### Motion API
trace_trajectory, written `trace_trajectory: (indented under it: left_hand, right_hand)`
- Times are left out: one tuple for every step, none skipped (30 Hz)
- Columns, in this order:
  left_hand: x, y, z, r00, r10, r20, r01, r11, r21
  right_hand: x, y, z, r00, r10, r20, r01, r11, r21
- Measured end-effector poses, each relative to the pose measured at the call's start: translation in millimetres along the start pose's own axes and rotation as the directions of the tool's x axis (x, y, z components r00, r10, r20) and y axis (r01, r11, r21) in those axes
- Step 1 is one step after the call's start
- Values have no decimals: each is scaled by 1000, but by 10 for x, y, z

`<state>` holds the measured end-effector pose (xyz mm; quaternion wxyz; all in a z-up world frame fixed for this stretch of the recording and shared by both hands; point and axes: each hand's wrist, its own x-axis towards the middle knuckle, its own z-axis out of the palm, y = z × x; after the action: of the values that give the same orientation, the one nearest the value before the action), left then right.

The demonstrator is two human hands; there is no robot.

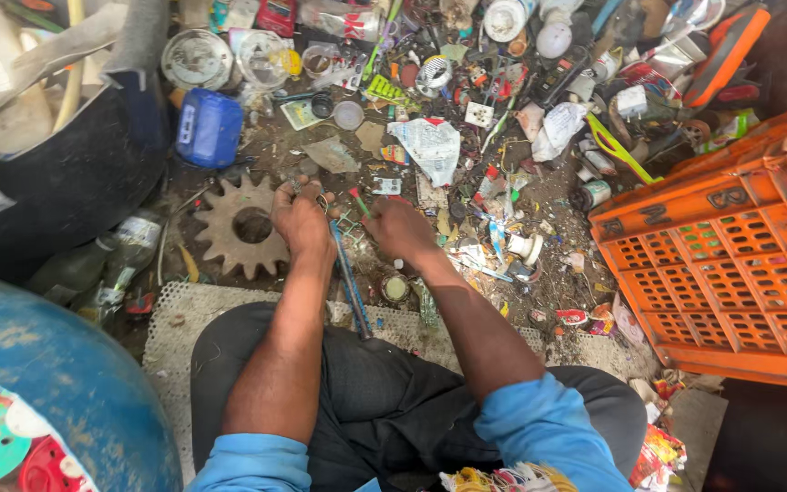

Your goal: The person sits on the ground and uses a hammer and other hand tools to break apart various electronic components and scrap metal items at a recycling site.

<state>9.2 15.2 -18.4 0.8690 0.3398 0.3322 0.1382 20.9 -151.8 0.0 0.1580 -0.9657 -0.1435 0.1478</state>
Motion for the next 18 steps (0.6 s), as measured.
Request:
trace_trajectory:
  left_hand:
    - [4, -41, 41, 1000, 9, -10, -9, 1000, 29]
    - [14, -75, 74, 1000, 19, -20, -18, 998, 57]
    - [28, -86, 61, 1000, 21, -23, -19, 998, 60]
    - [39, -94, 47, 1000, 14, -15, -13, 998, 67]
    - [56, -84, 24, 1000, 11, -15, -10, 997, 73]
    - [84, -67, 13, 1000, 16, -24, -14, 997, 74]
    - [88, -65, 0, 1000, -1, -25, 1, 1000, 12]
    - [88, -58, -18, 1000, -16, -25, 15, 999, -50]
    - [87, -56, -6, 999, -17, -32, 15, 998, -54]
    - [74, -56, 8, 1000, 13, -20, -14, 1000, -19]
    - [47, -66, 28, 999, 37, 5, -37, 999, 21]
    - [9, -62, 22, 999, 30, 10, -31, 999, 23]
    - [2, -34, 41, 1000, 8, -3, -8, 1000, 26]
    - [-9, -16, 68, 1000, -15, -16, 15, 999, 28]
    - [-27, -6, 78, 1000, -13, -12, 13, 1000, 26]
    - [-37, -1, 83, 1000, -2, -8, 3, 999, 50]
    - [-44, 5, 64, 1000, 10, -12, -9, 997, 72]
    - [-42, -2, 59, 1000, 14, -16, -13, 998, 69]
  right_hand:
    - [148, -12, 36, 999, 4, 45, -6, 998, 57]
    - [270, 7, 119, 996, 5, 89, -15, 994, 113]
    - [368, 32, 278, 996, 3, 91, -14, 993, 116]
    - [474, 78, 477, 993, 78, 84, -88, 989, 120]
    - [582, 145, 700, 986, 146, 83, -156, 980, 126]
    - [674, 230, 932, 986, 138, 90, -149, 981, 128]
    - [719, 319, 1169, 996, 73, 57, -77, 994, 75]
    - [751, 377, 1358, 1000, 5, 26, -5, 1000, 20]
    - [785, 434, 1434, 999, 1, 33, -2, 1000, 17]
    - [799, 483, 1453, 992, -95, 82, 105, 987, -122]
    - [769, 509, 1429, 976, -173, 134, 202, 947, -250]
    - [695, 493, 1390, 977, -165, 133, 194, 949, -250]
    - [654, 453, 1310, 991, -71, 110, 78, 995, -62]
    - [618, 393, 1220, 994, 25, 103, -39, 991, 130]
    - [591, 301, 1138, 995, 24, 99, -37, 991, 129]
    - [571, 207, 1067, 994, 85, 66, -93, 986, 135]
    - [552, 117, 1019, 989, 139, 40, -144, 979, 142]
    - [562, 44, 969, 990, 133, 41, -138, 981, 140]
